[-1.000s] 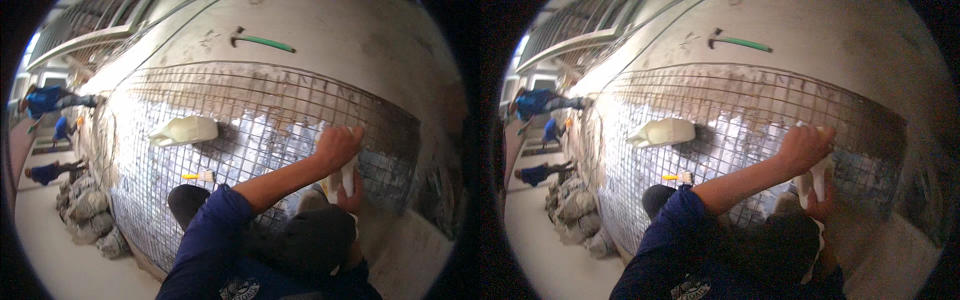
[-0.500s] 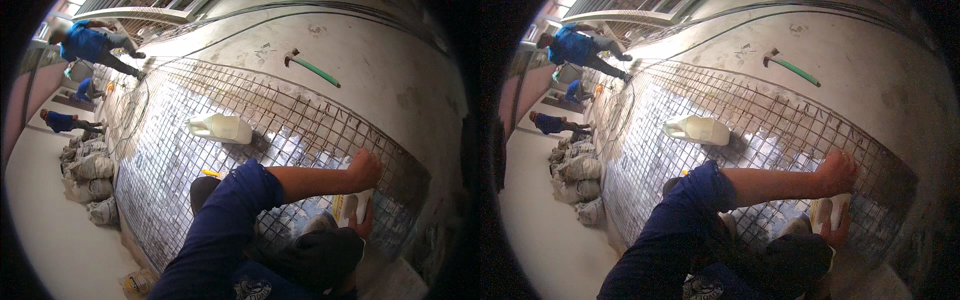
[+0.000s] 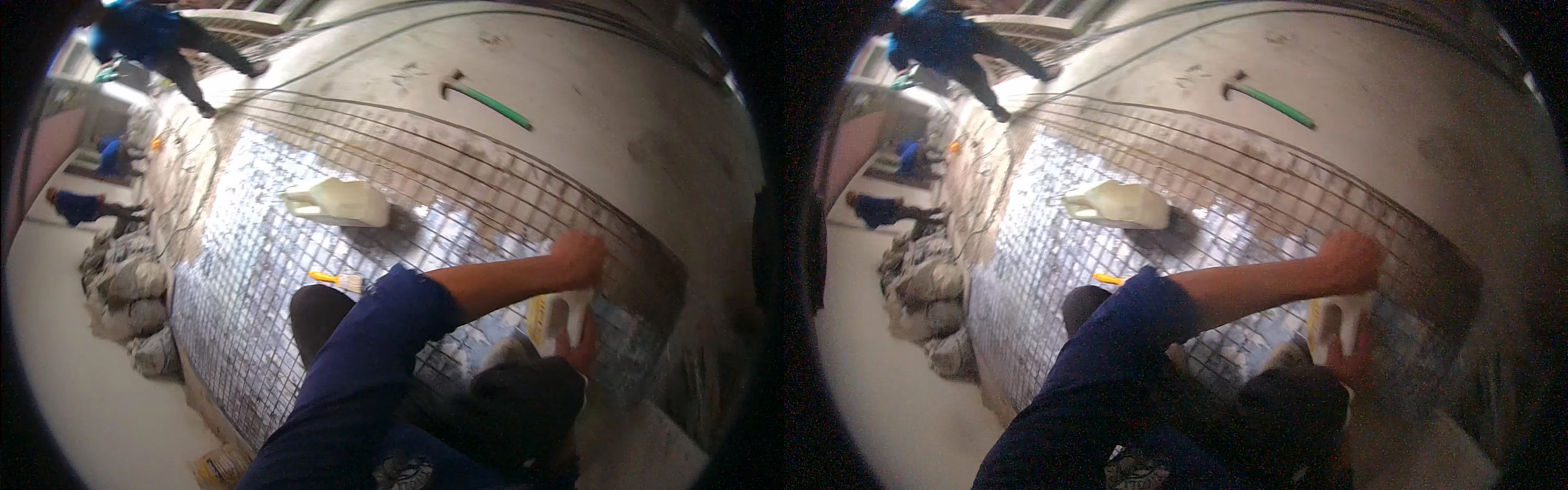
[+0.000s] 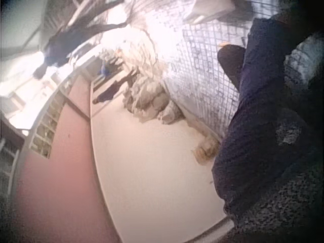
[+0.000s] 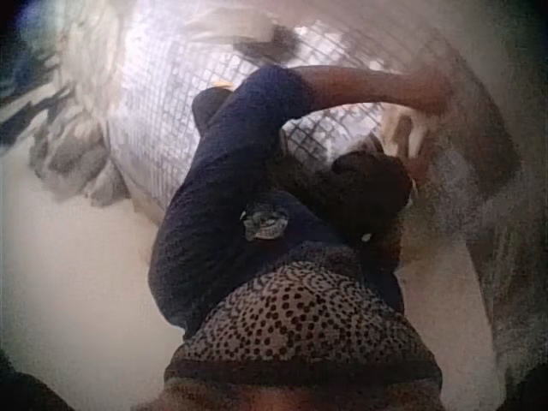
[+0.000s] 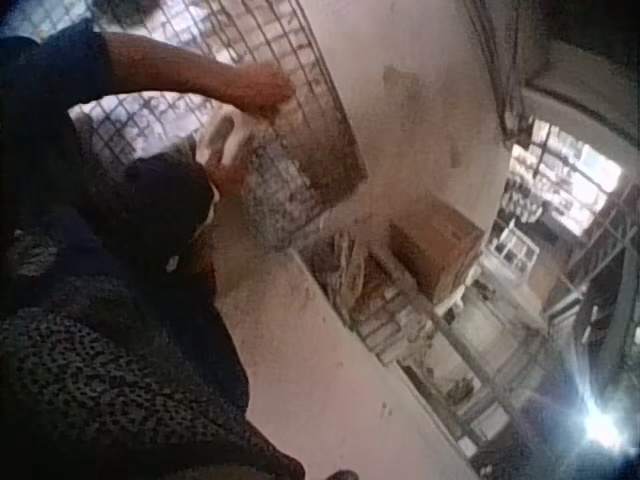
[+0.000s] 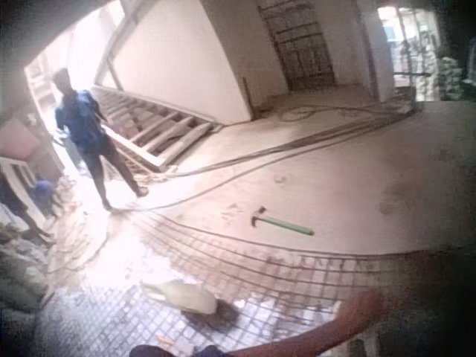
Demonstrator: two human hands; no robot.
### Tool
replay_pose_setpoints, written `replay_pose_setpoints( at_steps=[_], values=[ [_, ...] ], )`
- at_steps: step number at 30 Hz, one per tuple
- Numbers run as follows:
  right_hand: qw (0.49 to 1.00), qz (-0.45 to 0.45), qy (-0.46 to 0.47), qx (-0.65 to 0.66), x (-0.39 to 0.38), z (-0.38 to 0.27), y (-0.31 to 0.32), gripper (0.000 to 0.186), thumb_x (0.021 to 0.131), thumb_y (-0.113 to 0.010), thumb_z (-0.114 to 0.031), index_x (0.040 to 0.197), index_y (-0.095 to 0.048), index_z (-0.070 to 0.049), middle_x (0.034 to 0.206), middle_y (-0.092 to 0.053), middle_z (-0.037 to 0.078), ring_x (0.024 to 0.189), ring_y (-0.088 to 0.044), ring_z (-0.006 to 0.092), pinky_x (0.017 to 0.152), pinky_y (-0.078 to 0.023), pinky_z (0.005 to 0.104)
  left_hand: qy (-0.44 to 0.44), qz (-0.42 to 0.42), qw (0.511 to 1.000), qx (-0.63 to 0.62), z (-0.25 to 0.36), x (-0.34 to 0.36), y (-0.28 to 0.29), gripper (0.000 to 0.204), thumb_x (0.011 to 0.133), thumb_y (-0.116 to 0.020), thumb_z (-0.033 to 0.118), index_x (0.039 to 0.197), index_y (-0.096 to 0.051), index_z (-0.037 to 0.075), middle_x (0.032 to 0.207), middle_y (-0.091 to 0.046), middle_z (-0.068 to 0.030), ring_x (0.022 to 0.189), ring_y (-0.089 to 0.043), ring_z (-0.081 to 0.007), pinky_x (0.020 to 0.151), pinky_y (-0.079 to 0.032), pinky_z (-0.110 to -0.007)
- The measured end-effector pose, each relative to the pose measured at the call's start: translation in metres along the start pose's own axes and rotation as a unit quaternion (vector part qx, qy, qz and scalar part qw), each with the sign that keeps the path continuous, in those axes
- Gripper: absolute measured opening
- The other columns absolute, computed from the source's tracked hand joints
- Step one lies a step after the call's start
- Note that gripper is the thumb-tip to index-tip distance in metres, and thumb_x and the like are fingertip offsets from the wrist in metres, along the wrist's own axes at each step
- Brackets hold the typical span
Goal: The person hammers nails to secure a wire mesh to a wall, then pours a liquid from a container onto the mesh. Other workers are visible in the background.
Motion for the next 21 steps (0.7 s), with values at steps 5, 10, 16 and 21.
replay_pose_setpoints(
  at_steps=[5, 10, 16, 21],
  values=[
    [0.997, 0.052, 0.039, -0.030, -0.002, -0.023, 0.004, 0.066, 0.079, -0.068, -0.021, 0.141, -0.047, -0.008, 0.134, -0.055, 0.021, 0.125, -0.053, 0.0367, 0.105, -0.041, 0.0448, -0.094, 0.134, 0.973, 0.160, 0.014, -0.032, 0.007, 0.054, 0.079, -0.069, 0.042, 0.121, -0.059, 0.010, 0.114, -0.062, -0.0158, 0.101, -0.063, -0.0340, 0.079, -0.052, -0.043],
    [0.999, 0.039, -0.008, -0.018, -0.006, -0.038, 0.008, 0.062, 0.080, -0.067, -0.017, 0.138, -0.049, -0.004, 0.133, -0.056, 0.021, 0.122, -0.055, 0.0365, 0.103, -0.042, 0.0440, -0.293, 0.052, 0.928, 0.226, 0.014, -0.034, -0.002, 0.038, 0.079, -0.069, 0.015, 0.116, -0.063, 0.008, 0.125, -0.055, -0.0172, 0.110, -0.057, -0.0344, 0.092, -0.048, -0.045],
    [0.999, 0.043, -0.015, 0.012, -0.004, -0.053, 0.011, 0.060, 0.081, -0.067, -0.011, 0.138, -0.049, -0.005, 0.132, -0.056, 0.022, 0.120, -0.057, 0.0348, 0.101, -0.045, 0.0428, -0.266, -0.004, 0.929, 0.257, 0.028, -0.014, 0.010, 0.031, 0.075, -0.077, 0.020, 0.099, -0.069, 0.002, 0.102, -0.067, -0.0163, 0.100, -0.067, -0.0310, 0.082, -0.057, -0.041],
    [0.999, 0.032, 0.001, 0.026, -0.004, -0.045, 0.012, 0.062, 0.079, -0.066, -0.008, 0.138, -0.049, -0.005, 0.129, -0.057, 0.023, 0.117, -0.059, 0.0349, 0.101, -0.045, 0.0418, -0.087, 0.054, 0.988, 0.117, 0.012, -0.003, 0.050, 0.041, 0.076, -0.074, 0.038, 0.089, -0.070, 0.000, 0.089, -0.070, -0.0213, 0.085, -0.070, -0.0353, 0.074, -0.058, -0.044]
  ],
)
Point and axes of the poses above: each hand's wrist, its own x-axis towards the middle knuckle, its own y-axis out of the back of the hand, z = x × y, the point moved 5 cm from there along x, towards the middle knuckle
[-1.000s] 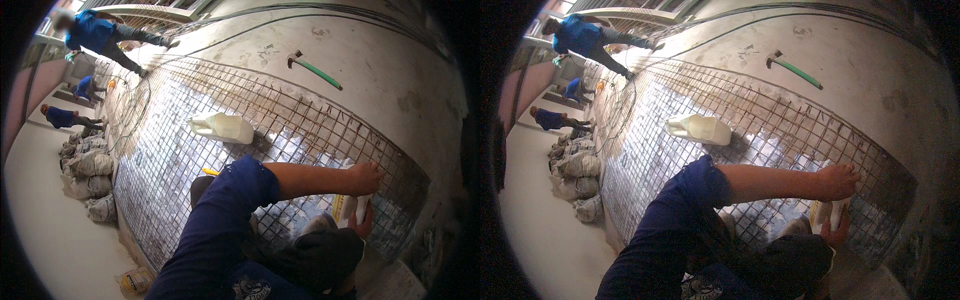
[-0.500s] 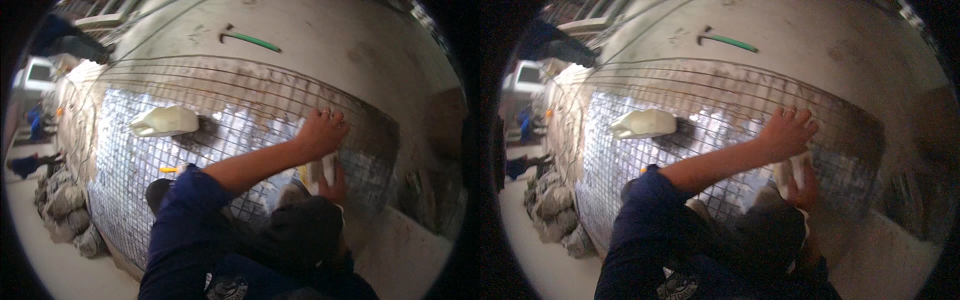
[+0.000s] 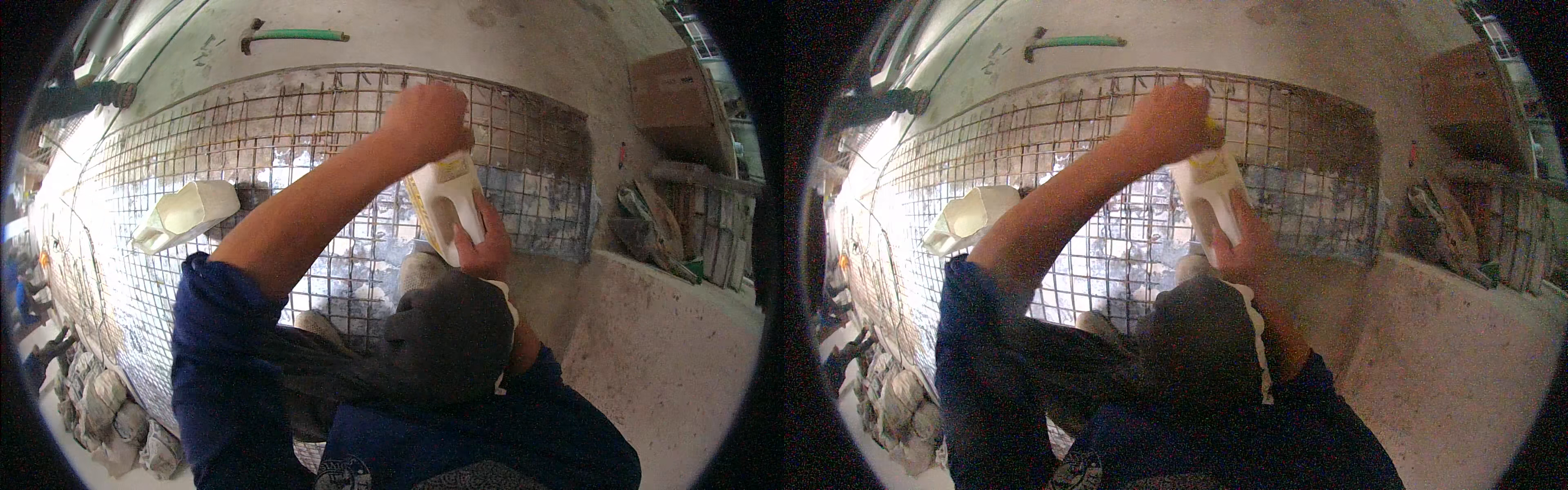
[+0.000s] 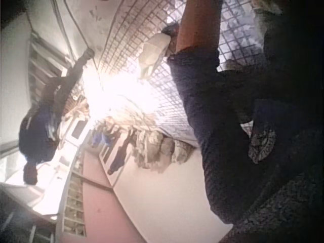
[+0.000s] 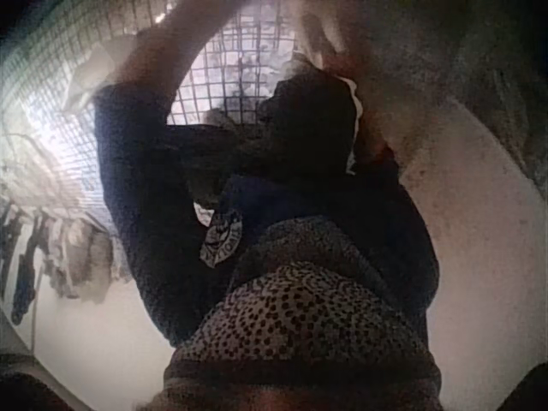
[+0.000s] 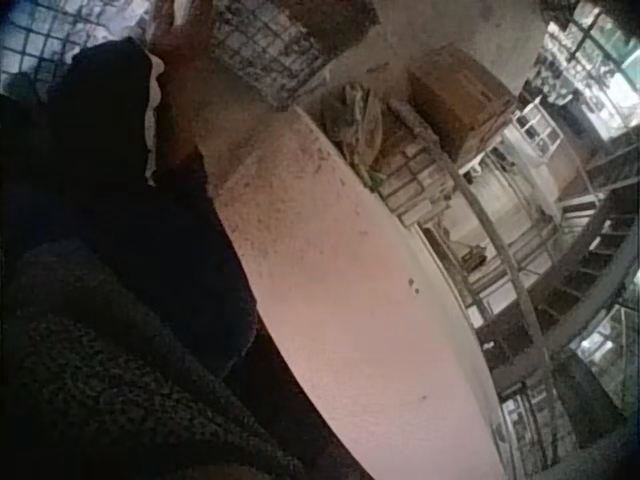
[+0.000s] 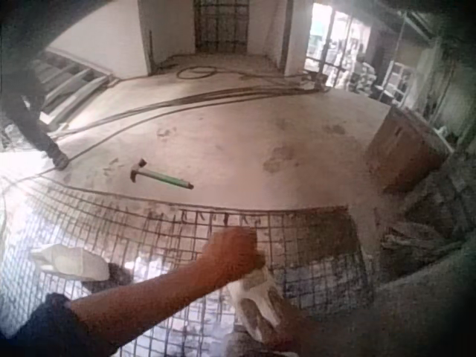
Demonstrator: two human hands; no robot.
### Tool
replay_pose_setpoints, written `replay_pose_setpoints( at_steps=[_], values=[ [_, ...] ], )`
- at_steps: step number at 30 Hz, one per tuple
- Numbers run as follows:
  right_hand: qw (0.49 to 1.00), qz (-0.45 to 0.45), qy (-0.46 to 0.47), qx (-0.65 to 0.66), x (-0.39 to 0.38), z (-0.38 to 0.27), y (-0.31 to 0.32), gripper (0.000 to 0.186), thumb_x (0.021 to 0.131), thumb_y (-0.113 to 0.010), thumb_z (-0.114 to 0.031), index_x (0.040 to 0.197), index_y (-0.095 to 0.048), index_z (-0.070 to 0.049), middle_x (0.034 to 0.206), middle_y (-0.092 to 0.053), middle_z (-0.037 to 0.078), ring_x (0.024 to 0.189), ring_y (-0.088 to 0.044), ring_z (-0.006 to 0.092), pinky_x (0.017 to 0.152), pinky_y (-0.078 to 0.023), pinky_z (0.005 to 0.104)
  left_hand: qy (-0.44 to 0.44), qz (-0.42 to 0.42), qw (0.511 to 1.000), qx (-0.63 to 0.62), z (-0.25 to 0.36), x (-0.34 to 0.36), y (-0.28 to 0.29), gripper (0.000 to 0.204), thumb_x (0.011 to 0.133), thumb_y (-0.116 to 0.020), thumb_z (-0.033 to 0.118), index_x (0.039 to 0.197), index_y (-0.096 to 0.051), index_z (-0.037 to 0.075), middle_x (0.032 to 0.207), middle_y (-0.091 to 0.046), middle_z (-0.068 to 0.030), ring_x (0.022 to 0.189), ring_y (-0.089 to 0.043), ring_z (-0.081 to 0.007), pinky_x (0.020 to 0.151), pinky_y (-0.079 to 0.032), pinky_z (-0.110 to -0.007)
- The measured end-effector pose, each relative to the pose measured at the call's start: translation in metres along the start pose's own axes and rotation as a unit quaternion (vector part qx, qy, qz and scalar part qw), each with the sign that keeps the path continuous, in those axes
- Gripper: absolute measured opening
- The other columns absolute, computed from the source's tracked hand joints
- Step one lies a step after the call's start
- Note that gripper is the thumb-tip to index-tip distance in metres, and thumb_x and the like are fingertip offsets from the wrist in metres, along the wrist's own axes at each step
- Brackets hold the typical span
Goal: The person hammers nails to secure a wire mesh to a wall, then pours a liquid from a container onto the mesh. Other workers are visible in the background.
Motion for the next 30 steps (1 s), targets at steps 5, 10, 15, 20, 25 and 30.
replay_pose_setpoints(
  at_steps=[5, 10, 15, 20, 25, 30],
  values=[
    [0.998, 0.030, 0.050, 0.001, 0.003, 0.018, -0.002, 0.064, 0.077, -0.063, -0.002, 0.139, -0.048, -0.005, 0.133, -0.055, 0.020, 0.119, -0.057, 0.0316, 0.101, -0.044, 0.0399, 0.122, 0.048, 0.990, -0.043, -0.065, -0.047, 0.026, 0.043, 0.076, -0.071, 0.038, 0.097, -0.064, 0.001, 0.086, -0.068, -0.0217, 0.083, -0.067, -0.0391, 0.073, -0.054, -0.048],
    [0.989, -0.048, 0.024, 0.136, 0.015, 0.021, -0.012, 0.083, 0.073, -0.060, 0.008, 0.148, -0.032, -0.012, 0.134, -0.052, 0.019, 0.119, -0.055, 0.0296, 0.093, -0.050, 0.0382, 0.212, -0.135, 0.967, -0.041, -0.168, -0.195, -0.014, 0.043, 0.071, -0.073, 0.019, 0.109, -0.057, 0.008, 0.090, -0.067, -0.0206, 0.088, -0.065, -0.0411, 0.077, -0.051, -0.050],
    [0.971, -0.115, -0.096, 0.185, 0.017, 0.024, -0.004, 0.083, 0.072, -0.059, 0.006, 0.148, -0.027, -0.006, 0.134, -0.046, 0.017, 0.113, -0.055, 0.0301, 0.090, -0.052, 0.0409, 0.251, -0.187, 0.947, -0.074, -0.258, -0.343, -0.042, 0.031, 0.069, -0.069, 0.011, 0.099, -0.061, 0.006, 0.087, -0.066, -0.0183, 0.084, -0.064, -0.0383, 0.072, -0.050, -0.045],
    [0.982, -0.108, -0.034, 0.148, 0.025, 0.016, 0.000, 0.074, 0.081, -0.058, 0.003, 0.147, -0.028, -0.008, 0.131, -0.048, 0.023, 0.105, -0.059, 0.0325, 0.070, -0.060, 0.0343, 0.381, -0.173, 0.904, -0.083, -0.318, -0.437, -0.054, 0.040, 0.063, -0.076, 0.011, 0.100, -0.062, 0.007, 0.079, -0.064, -0.0152, 0.078, -0.064, -0.0303, 0.067, -0.049, -0.042],
    [0.996, -0.037, -0.033, 0.071, 0.033, -0.004, 0.003, 0.059, 0.083, -0.062, 0.002, 0.139, -0.042, -0.004, 0.127, -0.053, 0.016, 0.089, -0.060, 0.0217, 0.049, -0.051, 0.0279, 0.466, 0.016, 0.871, -0.151, -0.333, -0.515, -0.119, 0.048, 0.062, -0.083, 0.018, 0.104, -0.063, 0.006, 0.090, -0.067, -0.0158, 0.086, -0.066, -0.0300, 0.072, -0.051, -0.039],
    [0.991, -0.133, 0.023, 0.013, 0.040, -0.058, -0.006, 0.056, 0.082, -0.063, 0.004, 0.135, -0.048, -0.003, 0.120, -0.060, 0.015, 0.086, -0.062, 0.0191, 0.052, -0.049, 0.0262, 0.461, 0.206, 0.830, -0.236, -0.276, -0.622, -0.262, 0.034, 0.079, -0.068, 0.032, 0.104, -0.061, 0.008, 0.100, -0.064, -0.0208, 0.096, -0.063, -0.0377, 0.079, -0.048, -0.043]
  ],
)
Point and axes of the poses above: each hand's wrist, its own x-axis towards the middle knuckle, its own y-axis out of the back of the hand, z = x × y, the point moved 5 cm from there along x, towards the middle knuckle
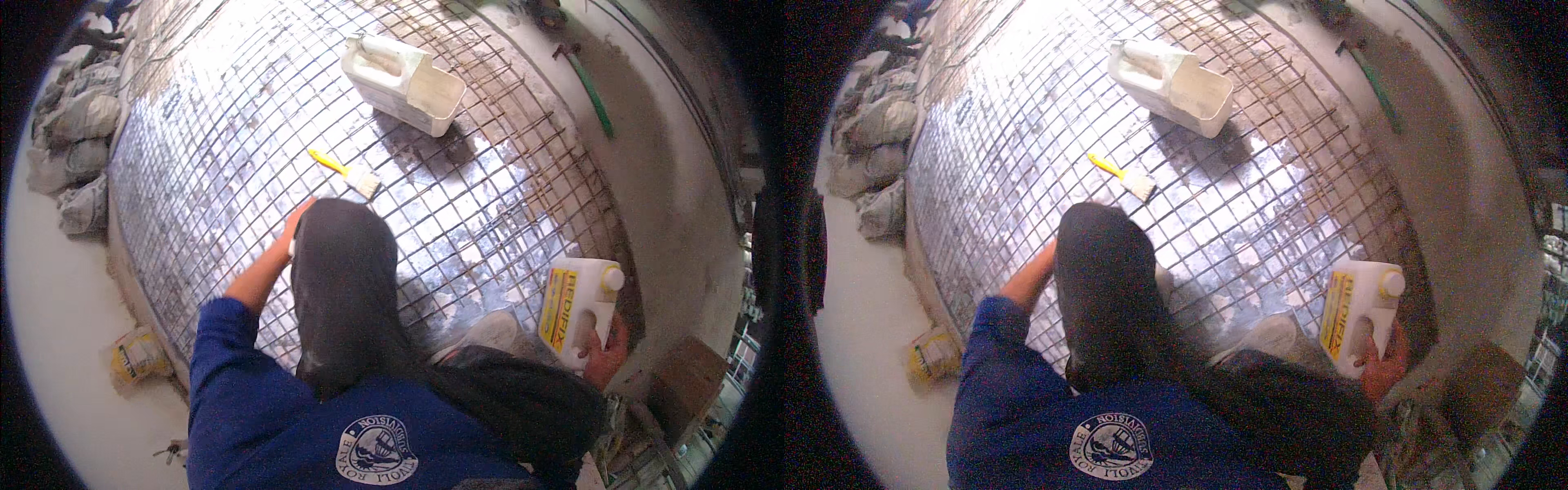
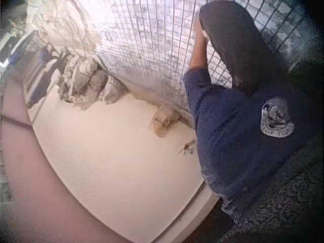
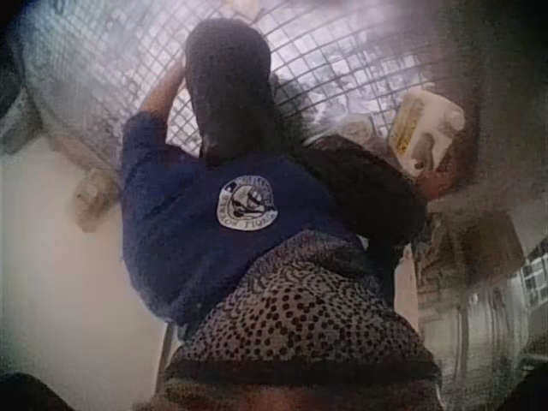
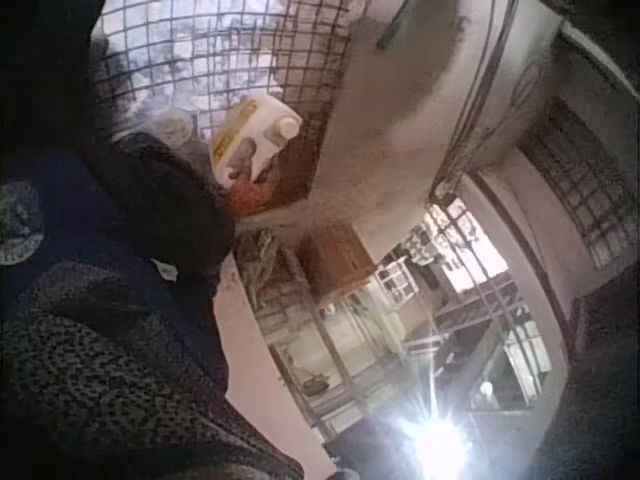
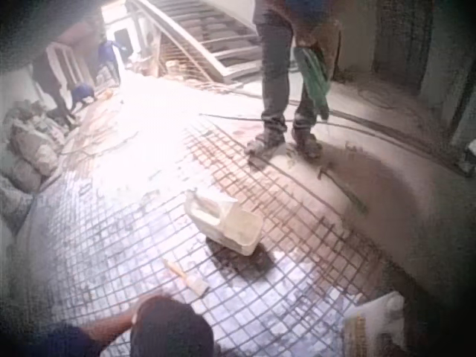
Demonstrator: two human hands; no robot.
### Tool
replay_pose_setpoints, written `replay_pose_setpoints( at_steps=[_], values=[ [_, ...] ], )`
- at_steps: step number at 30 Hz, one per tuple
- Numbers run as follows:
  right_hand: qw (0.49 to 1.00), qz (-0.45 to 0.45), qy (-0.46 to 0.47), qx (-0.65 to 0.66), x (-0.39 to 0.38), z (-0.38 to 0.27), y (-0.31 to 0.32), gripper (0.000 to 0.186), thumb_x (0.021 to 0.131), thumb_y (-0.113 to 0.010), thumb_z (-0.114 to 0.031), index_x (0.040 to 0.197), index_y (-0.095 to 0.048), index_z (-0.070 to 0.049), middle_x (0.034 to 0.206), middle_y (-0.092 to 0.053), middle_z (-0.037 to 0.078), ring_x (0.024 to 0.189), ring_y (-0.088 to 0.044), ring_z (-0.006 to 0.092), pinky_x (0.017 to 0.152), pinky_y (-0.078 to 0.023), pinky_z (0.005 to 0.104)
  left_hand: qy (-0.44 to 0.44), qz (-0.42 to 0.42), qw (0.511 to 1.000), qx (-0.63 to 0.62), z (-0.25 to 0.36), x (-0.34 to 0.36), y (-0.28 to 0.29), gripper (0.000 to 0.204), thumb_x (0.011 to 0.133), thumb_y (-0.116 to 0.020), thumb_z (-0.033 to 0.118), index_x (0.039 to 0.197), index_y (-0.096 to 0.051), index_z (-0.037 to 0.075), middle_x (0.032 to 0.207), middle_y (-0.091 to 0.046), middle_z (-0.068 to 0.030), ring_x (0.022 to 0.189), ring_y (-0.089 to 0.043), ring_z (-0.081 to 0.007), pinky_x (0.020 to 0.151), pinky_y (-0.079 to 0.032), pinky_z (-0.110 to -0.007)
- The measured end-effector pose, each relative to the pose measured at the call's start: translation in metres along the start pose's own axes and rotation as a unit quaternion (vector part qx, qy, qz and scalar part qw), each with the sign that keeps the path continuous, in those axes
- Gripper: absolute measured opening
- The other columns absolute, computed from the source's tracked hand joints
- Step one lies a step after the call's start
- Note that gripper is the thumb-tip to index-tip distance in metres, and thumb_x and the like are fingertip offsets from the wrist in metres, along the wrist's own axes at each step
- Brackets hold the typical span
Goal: The person hammers nails to secure a wire mesh to a wall, then pours a liquid from a container onto the mesh. Other workers are visible in the background.
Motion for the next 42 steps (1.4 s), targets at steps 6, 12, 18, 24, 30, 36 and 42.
replay_pose_setpoints(
  at_steps=[6, 12, 18, 24, 30, 36, 42],
  values=[
    [0.989, -0.098, 0.058, -0.096, 0.010, -0.070, -0.013, 0.051, 0.082, -0.065, 0.005, 0.131, -0.053, -0.003, 0.122, -0.060, 0.015, 0.093, -0.064, 0.0228, 0.069, -0.054, 0.0310, 0.208, 0.155, 0.963, -0.076, -0.086, -0.148, -0.072, 0.032, 0.082, -0.066, 0.030, 0.104, -0.060, 0.007, 0.097, -0.063, -0.0208, 0.092, -0.063, -0.0387, 0.077, -0.048, -0.044],
    [0.974, -0.160, 0.105, -0.124, 0.025, -0.147, -0.064, 0.045, 0.086, -0.063, 0.000, 0.130, -0.055, -0.006, 0.116, -0.063, 0.012, 0.090, -0.063, 0.0182, 0.074, -0.053, 0.0317, 0.023, 0.138, 0.985, 0.105, 0.028, -0.022, 0.038, 0.064, 0.082, -0.071, 0.031, 0.135, -0.045, 0.006, 0.112, -0.058, -0.0233, 0.099, -0.056, -0.0408, 0.084, -0.045, -0.048],
    [0.948, -0.236, 0.146, -0.154, 0.040, -0.201, -0.122, 0.039, 0.089, -0.063, -0.009, 0.127, -0.057, -0.008, 0.106, -0.067, 0.013, 0.090, -0.065, 0.0197, 0.077, -0.053, 0.0335, -0.260, 0.321, 0.868, 0.277, 0.225, 0.151, 0.178, 0.075, 0.074, -0.071, 0.004, 0.141, -0.043, 0.024, 0.135, -0.048, -0.0105, 0.124, -0.046, -0.0350, 0.102, -0.038, -0.054],
    [0.917, -0.257, 0.176, -0.249, 0.043, -0.237, -0.161, 0.035, 0.092, -0.060, -0.021, 0.123, -0.060, -0.005, 0.108, -0.068, 0.017, 0.093, -0.067, 0.0264, 0.084, -0.052, 0.0376, -0.150, 0.111, 0.909, 0.372, 0.262, 0.209, 0.180, 0.054, 0.076, -0.062, -0.003, 0.124, -0.059, 0.021, 0.115, -0.055, -0.0056, 0.119, -0.052, -0.0303, 0.108, -0.033, -0.056],
    [0.859, -0.281, 0.263, -0.338, 0.038, -0.262, -0.191, 0.036, 0.093, -0.058, -0.026, 0.121, -0.062, -0.005, 0.112, -0.067, 0.021, 0.100, -0.067, 0.0358, 0.087, -0.051, 0.0421, -0.257, 0.114, 0.902, 0.326, 0.268, 0.163, 0.166, 0.039, 0.074, -0.066, 0.001, 0.109, -0.064, 0.019, 0.106, -0.060, -0.0016, 0.110, -0.055, -0.0252, 0.087, -0.040, -0.047],
    [0.787, -0.337, 0.270, -0.441, 0.033, -0.268, -0.220, 0.032, 0.093, -0.057, -0.026, 0.114, -0.066, -0.004, 0.103, -0.068, 0.021, 0.092, -0.067, 0.0385, 0.086, -0.051, 0.0457, -0.274, 0.145, 0.910, 0.276, 0.270, 0.131, 0.151, 0.038, 0.075, -0.064, 0.003, 0.108, -0.064, 0.021, 0.099, -0.065, 0.0030, 0.110, -0.056, -0.0214, 0.082, -0.039, -0.043],
    [0.746, -0.362, 0.238, -0.505, 0.034, -0.248, -0.240, 0.033, 0.091, -0.058, -0.028, 0.112, -0.067, -0.005, 0.101, -0.069, 0.022, 0.091, -0.067, 0.0385, 0.083, -0.052, 0.0471, -0.257, 0.079, 0.947, 0.178, 0.267, 0.126, 0.126, 0.033, 0.074, -0.063, 0.003, 0.102, -0.066, 0.020, 0.097, -0.066, 0.0017, 0.101, -0.061, -0.0192, 0.080, -0.040, -0.042]
  ],
)
Point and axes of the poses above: each hand's wrist, its own x-axis towards the middle knuckle, its own y-axis out of the back of the hand, z = x × y, the point moved 5 cm from there along x, towards the middle knuckle
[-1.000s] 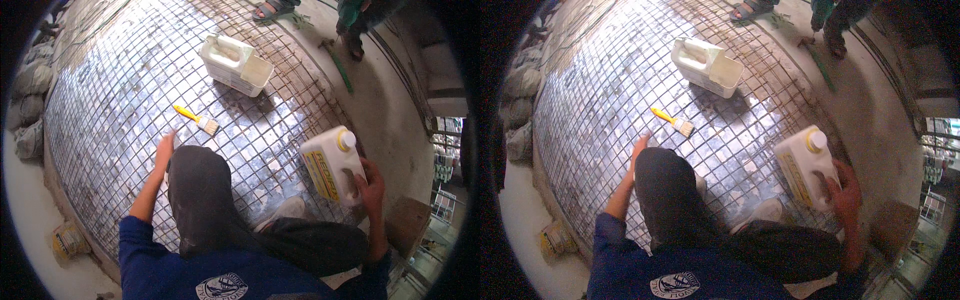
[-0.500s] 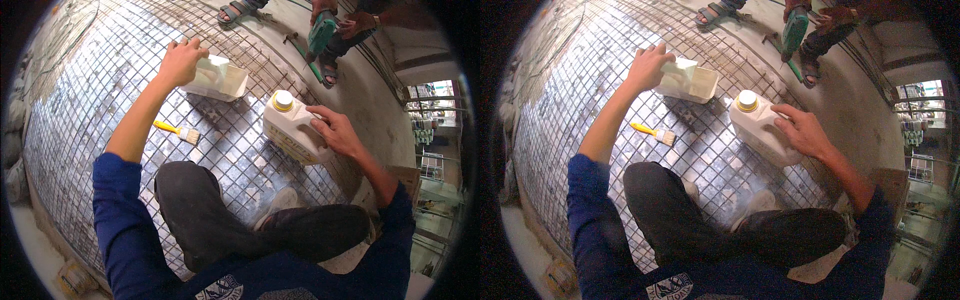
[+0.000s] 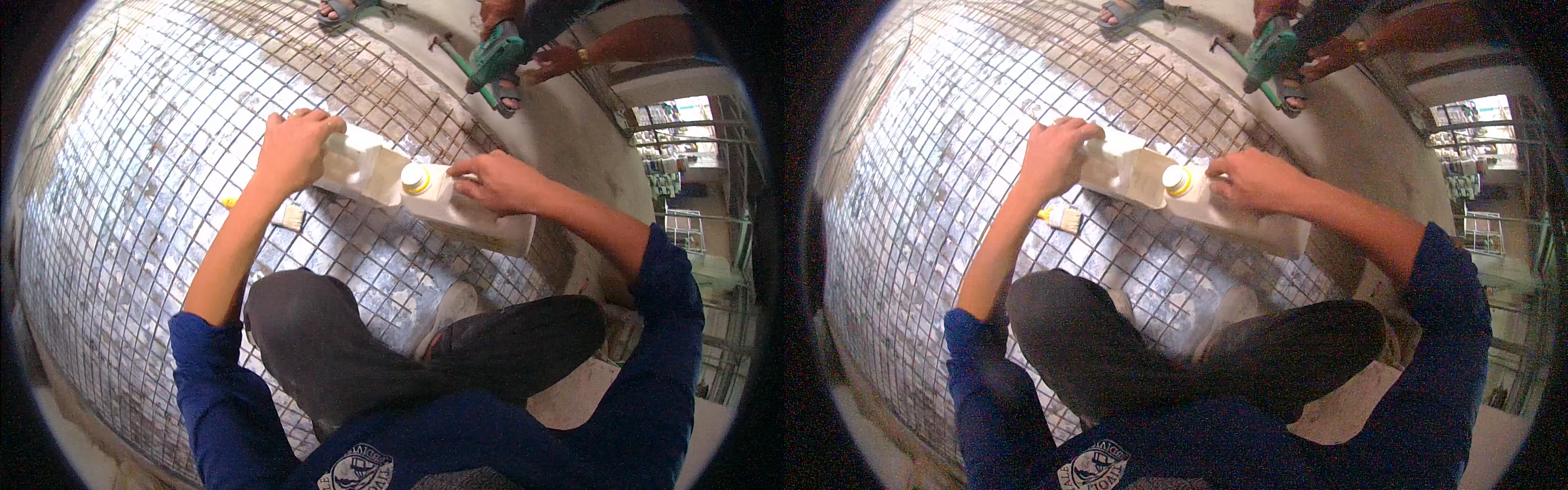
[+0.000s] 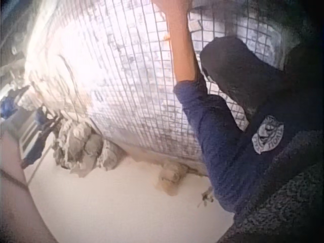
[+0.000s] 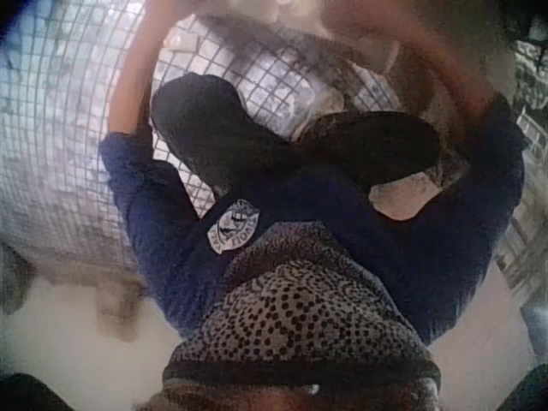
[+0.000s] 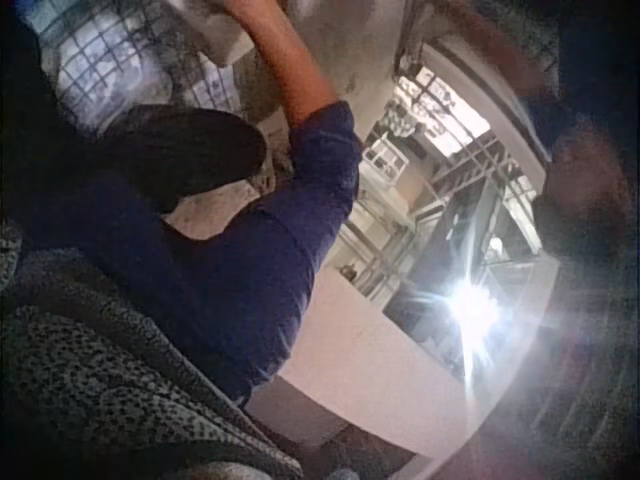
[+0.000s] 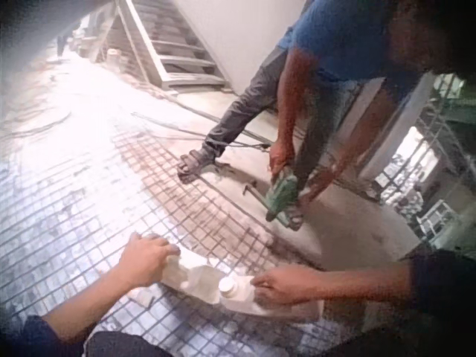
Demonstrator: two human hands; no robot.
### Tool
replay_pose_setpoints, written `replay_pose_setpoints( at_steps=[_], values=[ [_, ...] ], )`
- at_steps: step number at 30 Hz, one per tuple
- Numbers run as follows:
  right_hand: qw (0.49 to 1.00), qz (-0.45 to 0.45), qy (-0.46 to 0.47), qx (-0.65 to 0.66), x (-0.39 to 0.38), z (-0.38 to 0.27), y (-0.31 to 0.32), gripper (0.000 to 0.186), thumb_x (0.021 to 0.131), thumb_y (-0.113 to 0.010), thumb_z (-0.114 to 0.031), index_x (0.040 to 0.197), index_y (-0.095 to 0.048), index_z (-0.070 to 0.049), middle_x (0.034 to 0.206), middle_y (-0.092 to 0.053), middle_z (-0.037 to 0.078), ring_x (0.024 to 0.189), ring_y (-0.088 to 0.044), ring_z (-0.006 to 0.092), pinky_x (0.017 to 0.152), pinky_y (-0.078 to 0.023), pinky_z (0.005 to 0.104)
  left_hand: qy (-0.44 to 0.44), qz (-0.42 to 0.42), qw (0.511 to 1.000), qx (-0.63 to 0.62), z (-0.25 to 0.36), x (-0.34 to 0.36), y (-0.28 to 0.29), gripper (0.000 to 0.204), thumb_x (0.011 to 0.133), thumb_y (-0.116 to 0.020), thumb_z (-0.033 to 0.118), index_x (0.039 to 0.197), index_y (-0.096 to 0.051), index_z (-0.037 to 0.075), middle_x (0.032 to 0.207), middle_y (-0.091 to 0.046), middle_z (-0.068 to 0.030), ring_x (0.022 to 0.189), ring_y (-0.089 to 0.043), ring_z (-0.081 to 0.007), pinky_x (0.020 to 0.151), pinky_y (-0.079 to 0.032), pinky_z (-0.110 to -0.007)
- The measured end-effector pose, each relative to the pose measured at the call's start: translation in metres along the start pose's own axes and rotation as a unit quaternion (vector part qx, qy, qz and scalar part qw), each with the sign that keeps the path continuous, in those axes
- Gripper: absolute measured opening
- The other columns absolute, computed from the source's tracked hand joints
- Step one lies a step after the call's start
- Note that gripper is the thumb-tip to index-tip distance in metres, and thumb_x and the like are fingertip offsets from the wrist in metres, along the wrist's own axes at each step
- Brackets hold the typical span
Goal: The person hammers nails to secure a wire mesh to a wall, then pours a liquid from a container onto the mesh. Other workers are visible in the background.
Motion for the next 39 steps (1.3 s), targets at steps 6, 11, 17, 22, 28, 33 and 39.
replay_pose_setpoints(
  at_steps=[6, 11, 17, 22, 28, 33, 39],
  values=[
    [0.999, 0.005, -0.032, 0.016, -0.016, 0.017, -0.028, 0.034, 0.091, -0.057, -0.029, 0.118, -0.065, -0.010, 0.100, -0.069, 0.022, 0.093, -0.067, 0.0385, 0.083, -0.052, 0.0480, -0.020, 0.046, 0.999, -0.010, 0.010, -0.004, -0.007, 0.031, 0.075, -0.064, 0.004, 0.102, -0.066, 0.019, 0.094, -0.065, 0.0000, 0.101, -0.061, -0.0202, 0.080, -0.039, -0.043],
    [0.997, 0.046, -0.021, 0.065, -0.052, 0.043, -0.044, 0.038, 0.093, -0.057, -0.034, 0.124, -0.062, -0.013, 0.099, -0.069, 0.021, 0.090, -0.066, 0.0402, 0.083, -0.052, 0.0491, -0.076, -0.003, 0.996, 0.050, 0.035, -0.001, -0.020, 0.038, 0.074, -0.065, 0.004, 0.109, -0.059, 0.016, 0.097, -0.062, -0.0024, 0.105, -0.058, -0.0240, 0.086, -0.039, -0.047],
    [0.962, 0.193, -0.006, 0.191, -0.098, 0.084, -0.072, 0.041, 0.091, -0.061, -0.034, 0.125, -0.062, -0.011, 0.100, -0.070, 0.021, 0.083, -0.068, 0.0386, 0.080, -0.053, 0.0479, -0.054, -0.119, 0.989, 0.066, 0.055, 0.012, -0.013, 0.052, 0.073, -0.074, 0.007, 0.120, -0.054, 0.017, 0.114, -0.061, -0.0048, 0.121, -0.052, -0.0261, 0.098, -0.036, -0.055],
    [0.841, 0.301, -0.187, 0.410, -0.149, 0.136, -0.111, 0.041, 0.087, -0.070, -0.021, 0.126, -0.063, -0.009, 0.099, -0.072, 0.016, 0.063, -0.066, 0.0195, 0.058, -0.054, 0.0358, -0.051, -0.208, 0.977, 0.024, 0.090, 0.028, 0.021, 0.069, 0.068, -0.076, 0.004, 0.131, -0.051, 0.015, 0.124, -0.058, -0.0078, 0.125, -0.050, -0.0291, 0.105, -0.036, -0.049],
    [0.708, 0.362, -0.289, 0.533, -0.201, 0.178, -0.158, 0.039, 0.087, -0.069, -0.013, 0.125, -0.062, -0.006, 0.097, -0.070, 0.013, 0.053, -0.059, 0.0119, 0.043, -0.049, 0.0272, -0.163, -0.276, 0.945, -0.071, 0.171, 0.089, -0.064, 0.060, 0.076, -0.070, 0.010, 0.133, -0.053, 0.011, 0.125, -0.061, -0.0172, 0.116, -0.057, -0.0373, 0.099, -0.046, -0.045],
    [0.643, 0.426, -0.302, 0.559, -0.228, 0.208, -0.201, 0.035, 0.088, -0.067, -0.012, 0.122, -0.062, -0.002, 0.100, -0.067, 0.012, 0.054, -0.059, 0.0128, 0.044, -0.049, 0.0278, -0.046, -0.395, 0.917, -0.001, 0.200, 0.143, -0.238, 0.065, 0.076, -0.068, 0.022, 0.137, -0.049, 0.010, 0.118, -0.064, -0.0217, 0.111, -0.060, -0.0391, 0.096, -0.049, -0.047],
    [0.600, 0.425, -0.346, 0.583, -0.257, 0.228, -0.247, 0.036, 0.089, -0.065, -0.010, 0.123, -0.059, 0.000, 0.102, -0.066, 0.013, 0.067, -0.064, 0.0162, 0.049, -0.052, 0.0292, 0.099, -0.327, 0.940, 0.013, 0.177, 0.159, -0.332, 0.094, 0.074, -0.068, 0.023, 0.152, -0.017, 0.012, 0.157, -0.026, -0.0115, 0.136, -0.030, -0.0522, 0.110, -0.034, -0.056]
  ],
)
Point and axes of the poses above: each hand's wrist, its own x-axis towards the middle knuckle, its own y-axis out of the back of the hand, z = x × y, the point moved 5 cm from there along x, towards the middle knuckle
